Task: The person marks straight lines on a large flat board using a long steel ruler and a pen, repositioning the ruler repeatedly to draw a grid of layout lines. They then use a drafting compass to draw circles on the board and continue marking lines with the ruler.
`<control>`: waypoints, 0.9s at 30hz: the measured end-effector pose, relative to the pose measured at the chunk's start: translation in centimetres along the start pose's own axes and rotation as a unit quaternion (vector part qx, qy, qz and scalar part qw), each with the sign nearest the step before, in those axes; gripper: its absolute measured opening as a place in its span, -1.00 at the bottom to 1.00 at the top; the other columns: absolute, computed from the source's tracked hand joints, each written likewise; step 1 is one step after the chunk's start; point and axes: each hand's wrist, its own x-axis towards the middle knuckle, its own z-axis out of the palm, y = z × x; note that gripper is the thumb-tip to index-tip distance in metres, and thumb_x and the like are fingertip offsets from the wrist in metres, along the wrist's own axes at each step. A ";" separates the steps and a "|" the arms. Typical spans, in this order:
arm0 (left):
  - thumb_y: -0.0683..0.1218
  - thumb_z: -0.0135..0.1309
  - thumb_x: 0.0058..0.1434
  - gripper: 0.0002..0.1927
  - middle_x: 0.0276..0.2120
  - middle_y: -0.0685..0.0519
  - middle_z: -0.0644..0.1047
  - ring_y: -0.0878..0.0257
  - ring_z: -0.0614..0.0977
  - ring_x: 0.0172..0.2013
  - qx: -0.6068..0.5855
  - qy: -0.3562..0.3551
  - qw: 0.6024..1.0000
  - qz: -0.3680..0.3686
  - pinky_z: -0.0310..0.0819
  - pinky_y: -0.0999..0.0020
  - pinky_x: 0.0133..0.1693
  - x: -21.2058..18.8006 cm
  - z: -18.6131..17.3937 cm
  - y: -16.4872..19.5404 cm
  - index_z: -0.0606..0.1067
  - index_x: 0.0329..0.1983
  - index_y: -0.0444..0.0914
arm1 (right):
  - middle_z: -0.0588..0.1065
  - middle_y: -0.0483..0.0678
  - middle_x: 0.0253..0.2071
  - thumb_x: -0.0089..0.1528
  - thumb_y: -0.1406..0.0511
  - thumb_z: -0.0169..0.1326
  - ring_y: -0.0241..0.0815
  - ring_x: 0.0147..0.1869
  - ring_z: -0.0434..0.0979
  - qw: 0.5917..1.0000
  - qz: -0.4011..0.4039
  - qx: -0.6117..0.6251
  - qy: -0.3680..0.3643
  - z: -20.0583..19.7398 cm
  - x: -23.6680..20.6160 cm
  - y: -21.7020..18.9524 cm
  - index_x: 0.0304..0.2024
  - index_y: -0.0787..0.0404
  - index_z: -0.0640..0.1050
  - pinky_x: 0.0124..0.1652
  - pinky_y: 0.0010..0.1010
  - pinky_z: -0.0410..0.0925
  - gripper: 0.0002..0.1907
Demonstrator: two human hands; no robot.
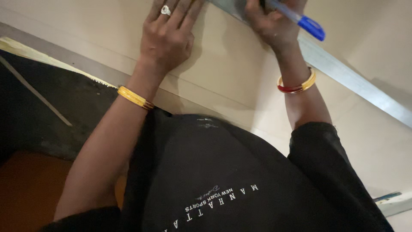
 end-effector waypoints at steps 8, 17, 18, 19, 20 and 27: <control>-0.31 0.04 0.11 -0.33 0.26 -0.06 0.49 0.10 0.52 0.29 -0.003 -0.005 1.000 -0.002 0.33 0.13 0.37 -0.1 0.2 0.0 0.44 0.38 -0.33 | 0.35 -0.14 -0.33 0.39 0.51 0.25 -0.31 -0.31 0.32 0.999 -0.007 -0.054 0.007 0.3 0.0 -0.5 -0.21 0.31 0.40 -0.34 -0.43 0.24 -0.76; -0.31 0.06 0.11 -0.31 0.27 -0.04 0.49 0.15 0.51 0.33 0.010 0.008 1.000 0.011 0.35 0.18 0.38 -0.1 0.2 0.1 0.42 0.40 -0.32 | 0.33 -0.07 -0.36 0.36 0.52 0.21 -0.34 -0.42 0.29 0.994 -0.055 -0.087 -0.029 0.0 0.5 -1.3 -0.24 0.30 0.39 -0.38 -0.44 0.21 -0.77; -0.31 0.06 0.12 -0.31 0.27 -0.04 0.49 0.14 0.51 0.32 0.008 0.006 1.000 0.011 0.35 0.18 0.37 -0.1 0.2 0.1 0.41 0.40 -0.32 | 0.33 -0.11 -0.38 0.39 0.53 0.21 -0.37 -0.44 0.30 0.995 -0.053 -0.076 -0.034 0.0 0.6 -1.4 -0.24 0.29 0.40 -0.40 -0.48 0.20 -0.77; -0.31 0.07 0.12 -0.31 0.27 -0.05 0.49 0.14 0.51 0.32 0.006 0.003 1.000 0.011 0.35 0.18 0.37 -0.2 0.2 0.1 0.41 0.41 -0.32 | 0.34 -0.14 -0.41 0.43 0.54 0.20 -0.40 -0.46 0.32 0.996 -0.052 -0.065 -0.040 0.0 0.7 -1.4 -0.25 0.28 0.41 -0.42 -0.52 0.19 -0.76; -0.31 0.07 0.13 -0.31 0.27 -0.05 0.49 0.13 0.51 0.32 0.007 0.004 1.000 0.011 0.35 0.18 0.37 -0.2 0.3 0.1 0.41 0.41 -0.32 | 0.34 -0.18 -0.43 0.47 0.54 0.19 -0.43 -0.48 0.33 0.996 -0.051 -0.054 -0.046 0.1 0.8 -1.4 -0.25 0.27 0.42 -0.45 -0.56 0.19 -0.74; -0.29 0.11 0.12 -0.30 0.26 -0.03 0.49 0.15 0.52 0.30 0.004 0.004 1.000 0.003 0.35 0.18 0.38 -0.3 0.5 0.1 0.40 0.41 -0.28 | 0.32 -0.19 -0.49 0.46 0.54 0.18 -0.44 -0.48 0.32 0.999 0.015 0.001 -0.050 0.1 0.5 -1.3 -0.31 0.28 0.38 -0.46 -0.56 0.16 -0.70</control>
